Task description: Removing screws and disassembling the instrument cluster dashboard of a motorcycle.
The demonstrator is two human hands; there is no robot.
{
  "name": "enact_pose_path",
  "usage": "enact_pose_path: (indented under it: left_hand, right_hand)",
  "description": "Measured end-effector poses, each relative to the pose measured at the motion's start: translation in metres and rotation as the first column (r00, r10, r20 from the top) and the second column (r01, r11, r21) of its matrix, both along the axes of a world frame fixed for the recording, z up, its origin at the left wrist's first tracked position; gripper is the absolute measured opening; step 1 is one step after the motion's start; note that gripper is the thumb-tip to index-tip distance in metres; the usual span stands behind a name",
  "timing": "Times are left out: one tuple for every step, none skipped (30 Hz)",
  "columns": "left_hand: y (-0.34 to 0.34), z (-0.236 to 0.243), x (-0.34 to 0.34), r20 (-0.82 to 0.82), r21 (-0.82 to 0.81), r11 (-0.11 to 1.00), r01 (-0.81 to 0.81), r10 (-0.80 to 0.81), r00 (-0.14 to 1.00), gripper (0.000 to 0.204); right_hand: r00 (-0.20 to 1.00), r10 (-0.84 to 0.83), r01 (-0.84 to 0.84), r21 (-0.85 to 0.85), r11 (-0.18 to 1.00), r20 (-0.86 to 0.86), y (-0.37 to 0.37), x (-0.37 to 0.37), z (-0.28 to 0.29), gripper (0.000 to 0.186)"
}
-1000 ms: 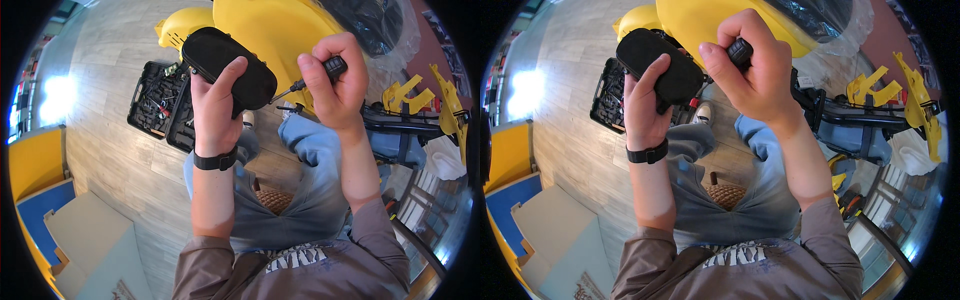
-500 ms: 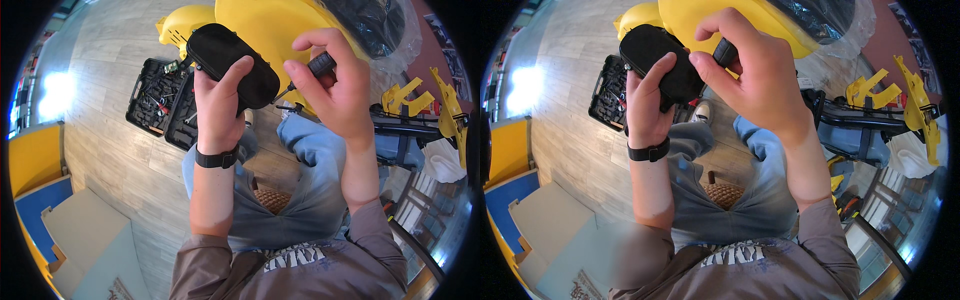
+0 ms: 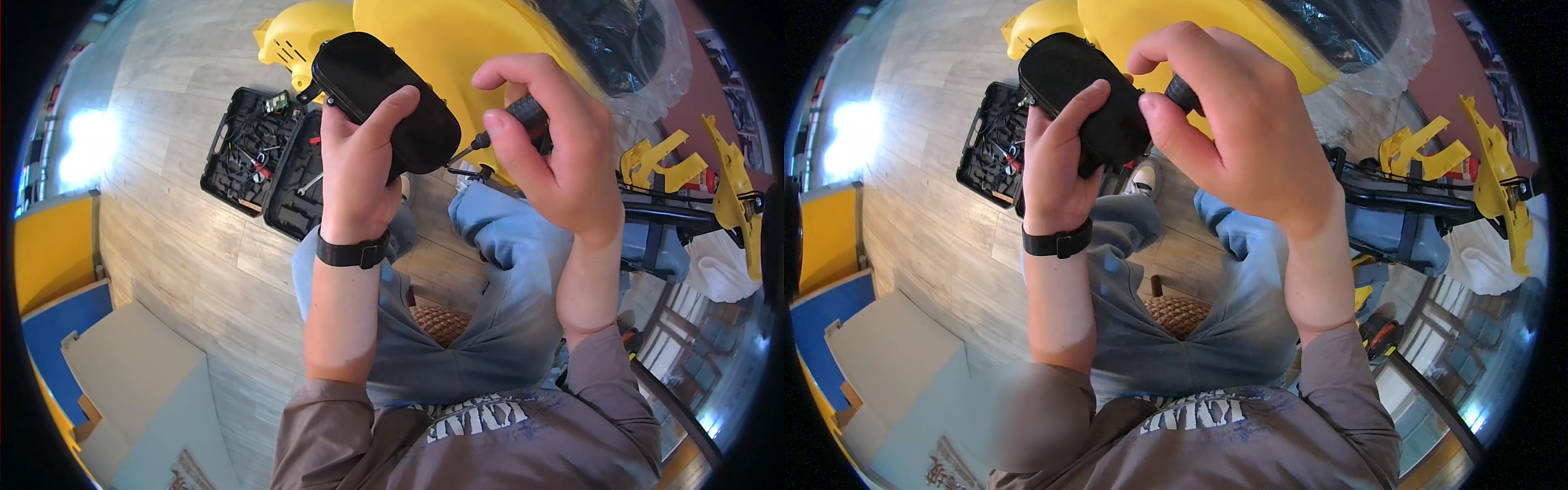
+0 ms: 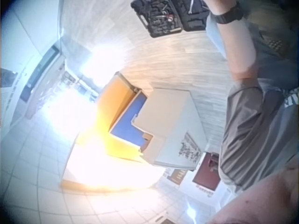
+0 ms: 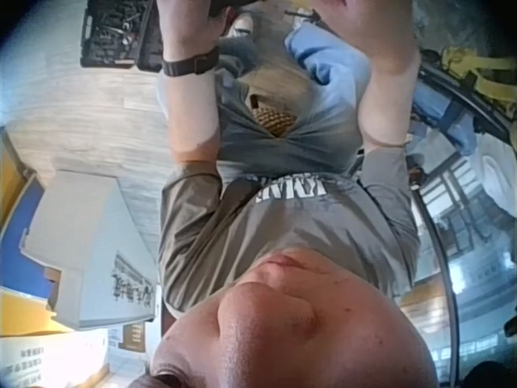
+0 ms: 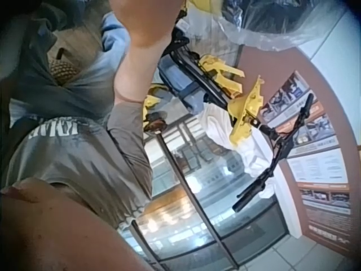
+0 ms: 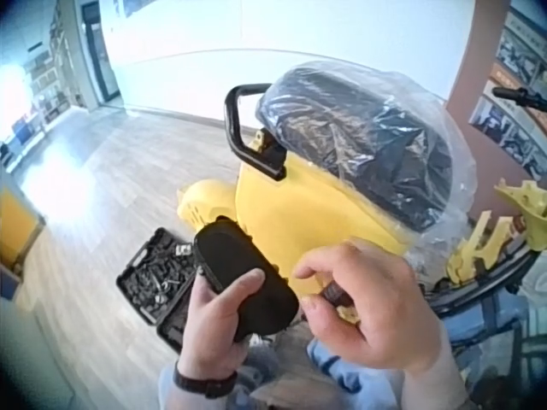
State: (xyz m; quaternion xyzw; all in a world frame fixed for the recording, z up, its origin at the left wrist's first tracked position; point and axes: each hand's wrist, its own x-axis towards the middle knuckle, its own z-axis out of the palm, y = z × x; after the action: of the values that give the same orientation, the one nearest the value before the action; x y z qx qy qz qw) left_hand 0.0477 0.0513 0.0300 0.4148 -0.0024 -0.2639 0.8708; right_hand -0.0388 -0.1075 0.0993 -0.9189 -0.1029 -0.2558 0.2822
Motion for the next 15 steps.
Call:
enact_pose_path:
  left_hand:
    - [0.000, 0.000, 0.000, -0.001, 0.000, 1.000, -0.002, 0.002, 1.000, 0.031]
    - [-0.001, 0.000, 0.000, -0.010, -0.007, 1.000, -0.002, 0.002, 1.000, 0.031]
    - [-0.001, 0.000, 0.000, -0.020, -0.015, 1.000, -0.002, 0.002, 1.000, 0.031]
    - [0.000, 0.000, 0.000, -0.021, -0.014, 1.000, -0.004, 0.004, 1.000, 0.031]
    - [0.001, 0.001, 0.001, -0.021, -0.011, 1.000, 0.007, -0.007, 1.000, 0.032]
    - [0.001, 0.001, 0.001, -0.020, -0.009, 1.000, 0.018, -0.019, 1.000, 0.033]
    - [0.001, 0.000, 0.001, -0.022, -0.010, 1.000, 0.018, -0.019, 1.000, 0.033]
    - [0.001, -0.001, 0.002, -0.019, -0.013, 1.000, 0.023, -0.023, 1.000, 0.034]
    - [0.000, -0.001, 0.002, -0.016, -0.017, 0.999, 0.027, -0.028, 0.999, 0.034]
    - [0.001, -0.001, 0.003, -0.017, -0.015, 1.000, 0.025, -0.025, 1.000, 0.034]
    - [0.002, -0.002, 0.003, -0.018, -0.023, 0.999, 0.050, -0.050, 0.999, 0.034]
    - [0.003, -0.002, 0.003, -0.018, -0.030, 0.997, 0.075, -0.075, 0.997, 0.034]
    - [0.002, -0.002, 0.003, -0.019, -0.030, 0.997, 0.075, -0.076, 0.997, 0.034]
    - [0.001, -0.001, 0.002, -0.015, -0.039, 0.998, 0.059, -0.059, 0.998, 0.034]
    - [0.000, -0.001, 0.001, -0.011, -0.047, 0.998, 0.042, -0.042, 0.999, 0.033]
  right_hand:
    - [1.000, 0.002, -0.002, 0.000, 1.000, -0.001, -0.002, 0.000, 0.000, 0.018]
    - [1.000, 0.030, -0.030, 0.035, 0.999, -0.010, -0.005, -0.001, -0.001, 0.020]
    - [0.998, 0.058, -0.056, 0.070, 0.996, -0.018, -0.008, -0.001, -0.002, 0.023]
    - [0.998, 0.060, -0.058, 0.071, 0.996, -0.019, -0.010, 0.000, -0.002, 0.023]
    - [0.997, 0.081, -0.079, 0.068, 0.995, -0.016, -0.012, 0.000, -0.003, 0.025]
    - [0.995, 0.101, -0.100, 0.065, 0.993, -0.012, -0.014, 0.001, -0.003, 0.027]
    - [0.995, 0.101, -0.100, 0.064, 0.993, -0.014, -0.018, 0.002, -0.004, 0.027]
    - [0.992, 0.125, -0.126, 0.048, 0.991, 0.016, -0.023, 0.003, -0.005, 0.027]
    - [0.988, 0.149, -0.151, 0.031, 0.988, 0.046, -0.025, 0.003, -0.006, 0.027]
    - [0.987, 0.151, -0.153, 0.033, 0.988, 0.045, -0.022, 0.001, -0.003, 0.027]
    - [0.997, 0.065, -0.062, 0.056, 0.996, -0.050, -0.016, -0.004, 0.002, 0.027]
    - [0.989, -0.020, 0.030, 0.071, 0.997, -0.145, -0.011, -0.007, 0.005, 0.027]
    - [0.989, -0.020, 0.031, 0.070, 0.997, -0.146, -0.005, -0.006, 0.005, 0.027]
    - [0.986, -0.100, 0.114, 0.096, 0.989, -0.134, 0.003, -0.004, 0.003, 0.028]
    - [0.976, -0.180, 0.195, 0.122, 0.973, -0.124, 0.007, -0.003, 0.001, 0.028]
